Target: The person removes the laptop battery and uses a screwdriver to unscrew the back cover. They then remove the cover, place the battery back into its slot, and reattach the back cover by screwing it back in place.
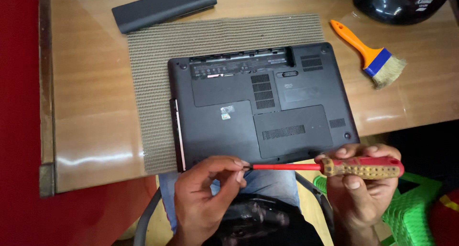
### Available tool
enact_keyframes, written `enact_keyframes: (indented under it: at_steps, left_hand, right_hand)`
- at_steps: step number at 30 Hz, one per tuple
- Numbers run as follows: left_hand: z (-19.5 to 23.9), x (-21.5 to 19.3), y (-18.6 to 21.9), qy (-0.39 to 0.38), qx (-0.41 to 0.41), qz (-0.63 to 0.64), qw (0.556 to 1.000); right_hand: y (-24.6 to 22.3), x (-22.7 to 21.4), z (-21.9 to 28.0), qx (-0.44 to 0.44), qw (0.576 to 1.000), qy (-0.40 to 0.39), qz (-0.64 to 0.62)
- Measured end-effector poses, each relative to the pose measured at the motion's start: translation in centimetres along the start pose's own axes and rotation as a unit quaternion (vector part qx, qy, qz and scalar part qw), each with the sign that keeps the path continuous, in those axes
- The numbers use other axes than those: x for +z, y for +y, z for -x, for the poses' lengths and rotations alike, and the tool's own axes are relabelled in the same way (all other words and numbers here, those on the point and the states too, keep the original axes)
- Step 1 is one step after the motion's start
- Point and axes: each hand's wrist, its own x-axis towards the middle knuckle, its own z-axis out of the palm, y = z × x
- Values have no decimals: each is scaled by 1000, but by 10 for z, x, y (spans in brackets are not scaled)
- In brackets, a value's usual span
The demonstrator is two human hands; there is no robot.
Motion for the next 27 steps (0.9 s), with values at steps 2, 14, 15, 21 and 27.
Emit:
enact_keyframes:
  at_steps: [2, 14, 15, 21, 27]
  left_hand:
    - [1, 0, -1, 8, -3, -1, 1000]
    - [0, -2, 2, 15, -38, 25, 999]
    - [0, -1, 4, 14, -37, 19, 999]
    - [2, -4, -2, 4, -22, 33, 999]
    - [-3, 3, 8, 0, 79, -84, 993]
  right_hand:
    - [-1, 1, 0, 0, 1000, 3, 6]
    - [-1, -3, -1, -4, 999, -2, 40]
    - [-1, -4, -1, -7, 999, -11, 36]
    - [-1, -1, 1, 1, 999, 3, 32]
    - [-6, -4, -8, 4, 999, -31, 38]
